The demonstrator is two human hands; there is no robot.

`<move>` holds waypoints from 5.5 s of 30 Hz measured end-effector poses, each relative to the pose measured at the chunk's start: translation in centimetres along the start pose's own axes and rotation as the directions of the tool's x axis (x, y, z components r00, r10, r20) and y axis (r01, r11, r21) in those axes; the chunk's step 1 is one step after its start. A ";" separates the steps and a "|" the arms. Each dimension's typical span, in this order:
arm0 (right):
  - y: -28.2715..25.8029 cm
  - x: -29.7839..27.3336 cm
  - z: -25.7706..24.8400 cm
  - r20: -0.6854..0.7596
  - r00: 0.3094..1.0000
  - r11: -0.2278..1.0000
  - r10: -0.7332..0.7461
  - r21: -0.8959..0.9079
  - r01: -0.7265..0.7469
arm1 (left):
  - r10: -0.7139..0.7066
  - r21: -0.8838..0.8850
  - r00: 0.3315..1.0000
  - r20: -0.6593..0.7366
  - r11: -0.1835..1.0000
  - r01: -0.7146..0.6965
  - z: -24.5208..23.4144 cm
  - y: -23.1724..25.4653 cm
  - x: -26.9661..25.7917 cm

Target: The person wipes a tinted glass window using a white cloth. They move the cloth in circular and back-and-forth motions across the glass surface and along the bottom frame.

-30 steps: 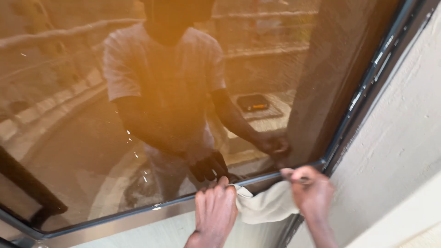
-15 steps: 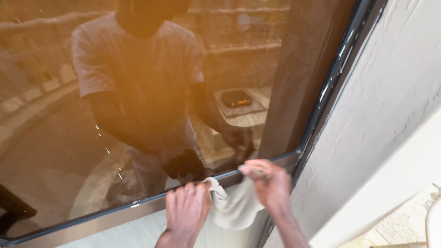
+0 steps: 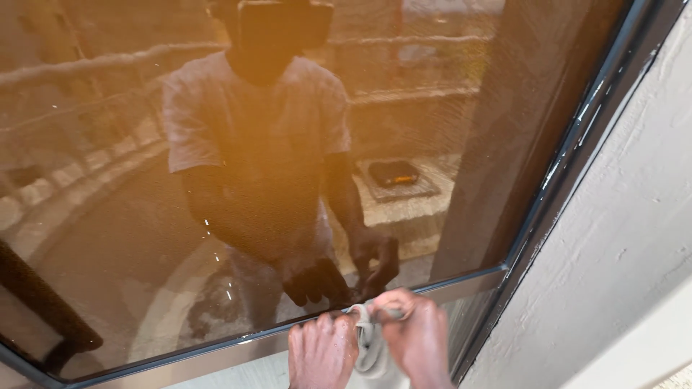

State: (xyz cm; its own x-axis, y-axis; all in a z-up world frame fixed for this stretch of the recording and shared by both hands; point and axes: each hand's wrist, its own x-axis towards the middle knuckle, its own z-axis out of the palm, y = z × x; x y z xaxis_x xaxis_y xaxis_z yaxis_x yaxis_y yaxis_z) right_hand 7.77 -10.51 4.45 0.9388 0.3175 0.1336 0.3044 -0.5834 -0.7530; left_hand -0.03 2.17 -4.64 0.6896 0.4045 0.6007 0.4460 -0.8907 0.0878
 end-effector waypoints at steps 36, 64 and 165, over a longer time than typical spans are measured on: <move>-0.6 -0.5 -0.3 0.015 1.000 1.000 0.008 0.013 -0.009 | -0.162 0.003 0.986 -0.024 0.987 0.163 2.2 -3.7 -2.2; -9.3 -6.3 6.6 0.199 0.979 0.994 -0.052 -0.085 0.070 | -0.384 0.061 0.919 0.092 0.923 0.380 -6.4 -12.8 -5.7; -2.5 -6.7 9.0 -0.075 0.811 0.804 -0.580 0.109 0.584 | -0.369 0.110 0.925 0.091 0.927 0.359 -7.5 -13.3 -6.7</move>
State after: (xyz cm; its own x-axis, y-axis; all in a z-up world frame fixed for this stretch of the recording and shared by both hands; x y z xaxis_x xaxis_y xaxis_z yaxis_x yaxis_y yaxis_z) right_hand -0.68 -4.48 -0.36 0.5975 0.5397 0.5931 0.7758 -0.2019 -0.5978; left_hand -14.87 9.76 -3.89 0.5252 0.7218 0.4508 0.7236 -0.6575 0.2099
